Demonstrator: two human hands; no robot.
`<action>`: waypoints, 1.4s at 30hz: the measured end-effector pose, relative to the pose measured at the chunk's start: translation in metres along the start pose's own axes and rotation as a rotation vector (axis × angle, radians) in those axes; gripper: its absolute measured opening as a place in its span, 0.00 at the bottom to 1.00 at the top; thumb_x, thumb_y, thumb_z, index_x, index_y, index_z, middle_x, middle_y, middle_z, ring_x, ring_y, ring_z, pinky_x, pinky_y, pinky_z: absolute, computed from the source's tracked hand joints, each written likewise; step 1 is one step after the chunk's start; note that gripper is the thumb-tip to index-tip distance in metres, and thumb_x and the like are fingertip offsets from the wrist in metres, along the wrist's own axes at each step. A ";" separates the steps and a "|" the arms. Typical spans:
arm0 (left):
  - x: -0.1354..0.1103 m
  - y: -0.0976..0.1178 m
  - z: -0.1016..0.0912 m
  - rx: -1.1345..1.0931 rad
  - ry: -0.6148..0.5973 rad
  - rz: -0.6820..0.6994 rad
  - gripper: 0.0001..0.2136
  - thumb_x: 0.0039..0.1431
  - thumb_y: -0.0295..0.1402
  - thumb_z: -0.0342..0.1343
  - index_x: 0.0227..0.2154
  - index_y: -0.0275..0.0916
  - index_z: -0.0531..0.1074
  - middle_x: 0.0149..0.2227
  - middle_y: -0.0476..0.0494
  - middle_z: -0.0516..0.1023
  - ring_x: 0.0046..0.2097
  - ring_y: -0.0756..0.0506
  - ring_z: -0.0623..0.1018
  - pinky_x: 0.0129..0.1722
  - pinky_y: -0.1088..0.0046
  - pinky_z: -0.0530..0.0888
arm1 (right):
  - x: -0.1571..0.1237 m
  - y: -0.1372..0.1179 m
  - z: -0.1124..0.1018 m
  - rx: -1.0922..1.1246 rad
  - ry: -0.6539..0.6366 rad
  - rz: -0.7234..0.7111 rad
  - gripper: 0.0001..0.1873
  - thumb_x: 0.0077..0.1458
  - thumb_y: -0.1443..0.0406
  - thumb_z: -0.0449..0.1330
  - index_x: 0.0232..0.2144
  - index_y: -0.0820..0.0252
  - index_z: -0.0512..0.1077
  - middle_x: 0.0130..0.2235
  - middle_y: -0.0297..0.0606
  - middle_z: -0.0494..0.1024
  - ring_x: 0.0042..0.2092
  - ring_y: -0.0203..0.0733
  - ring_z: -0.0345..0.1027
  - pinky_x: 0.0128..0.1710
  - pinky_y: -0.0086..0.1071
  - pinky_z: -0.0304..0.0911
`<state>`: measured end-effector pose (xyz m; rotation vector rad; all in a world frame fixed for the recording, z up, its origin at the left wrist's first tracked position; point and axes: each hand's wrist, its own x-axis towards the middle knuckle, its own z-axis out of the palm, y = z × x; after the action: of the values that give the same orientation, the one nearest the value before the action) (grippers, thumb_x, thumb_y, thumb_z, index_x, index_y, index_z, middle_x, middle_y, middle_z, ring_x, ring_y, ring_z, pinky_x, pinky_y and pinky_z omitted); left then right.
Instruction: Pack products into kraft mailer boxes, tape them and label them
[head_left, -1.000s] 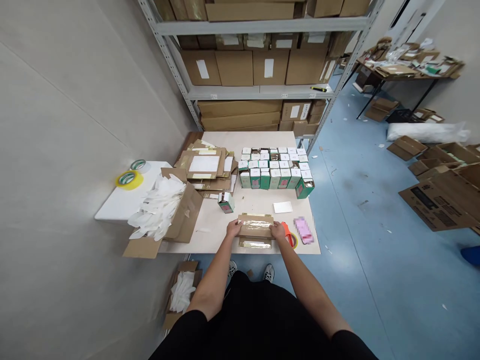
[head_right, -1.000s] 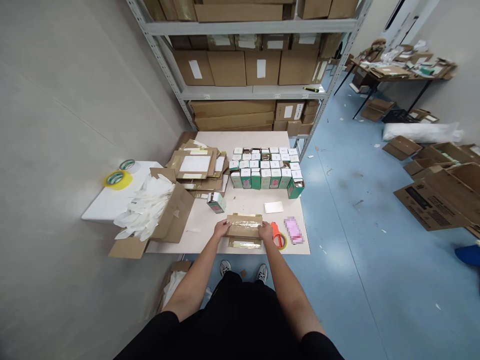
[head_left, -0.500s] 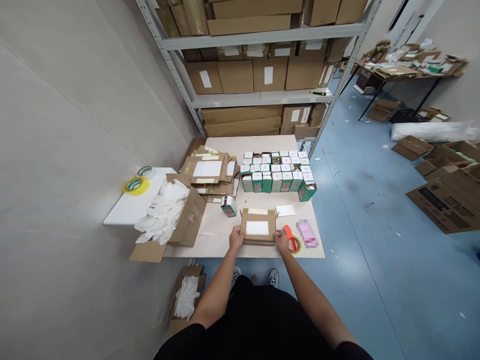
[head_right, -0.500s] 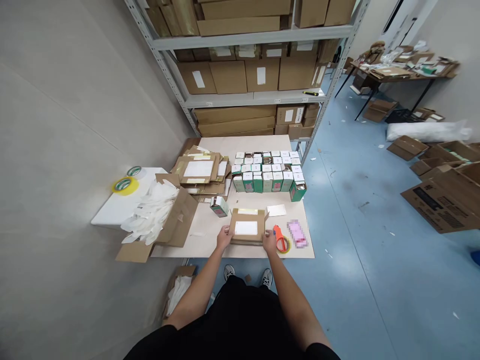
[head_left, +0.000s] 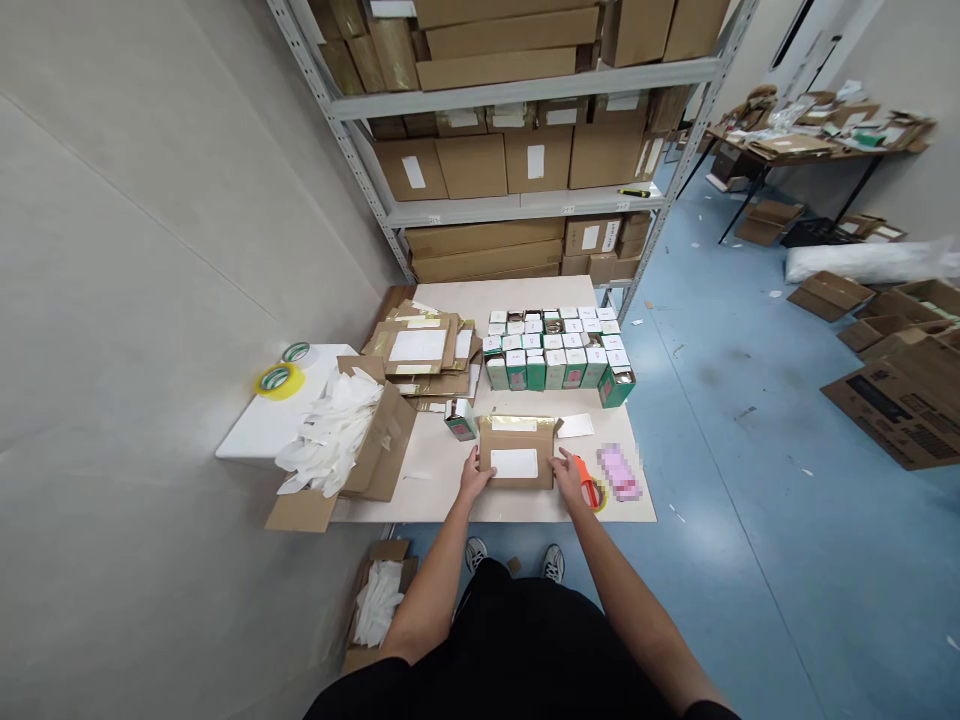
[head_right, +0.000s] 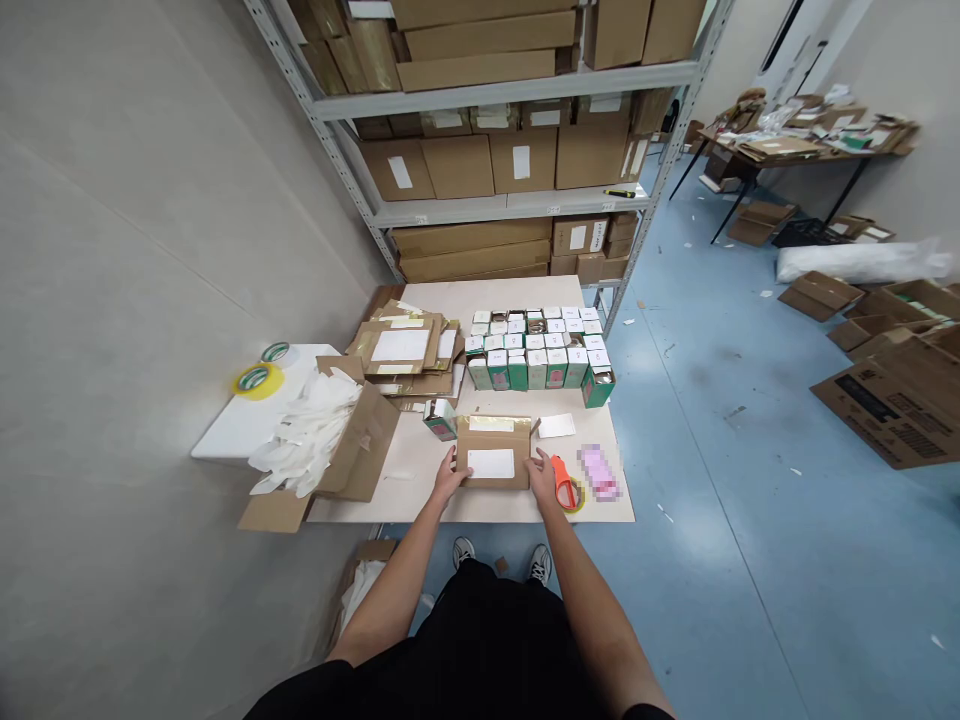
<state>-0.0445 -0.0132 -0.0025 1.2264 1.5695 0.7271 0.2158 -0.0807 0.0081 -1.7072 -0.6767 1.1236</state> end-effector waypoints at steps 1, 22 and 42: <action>-0.003 -0.001 -0.002 -0.059 0.002 0.021 0.42 0.48 0.34 0.68 0.67 0.43 0.61 0.64 0.35 0.71 0.62 0.39 0.75 0.60 0.63 0.70 | 0.000 -0.001 -0.005 0.079 -0.011 -0.014 0.43 0.55 0.48 0.59 0.67 0.64 0.62 0.54 0.50 0.80 0.53 0.51 0.76 0.53 0.40 0.71; -0.011 0.058 -0.004 0.424 -0.135 0.257 0.20 0.59 0.39 0.59 0.54 0.40 0.76 0.65 0.34 0.71 0.69 0.35 0.66 0.70 0.54 0.60 | -0.002 -0.017 -0.007 -0.449 -0.017 -0.473 0.22 0.62 0.55 0.58 0.54 0.56 0.77 0.65 0.46 0.71 0.71 0.54 0.54 0.71 0.51 0.49; -0.041 0.032 0.023 0.752 -0.166 0.229 0.13 0.45 0.30 0.75 0.31 0.34 0.78 0.77 0.31 0.41 0.75 0.22 0.46 0.70 0.44 0.52 | -0.018 0.018 -0.003 -0.836 -0.235 -0.161 0.47 0.55 0.60 0.67 0.73 0.52 0.54 0.66 0.52 0.66 0.65 0.60 0.63 0.63 0.45 0.59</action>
<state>-0.0107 -0.0442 0.0307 1.9781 1.6279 0.1411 0.2095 -0.1040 -0.0013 -2.1513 -1.5625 0.9931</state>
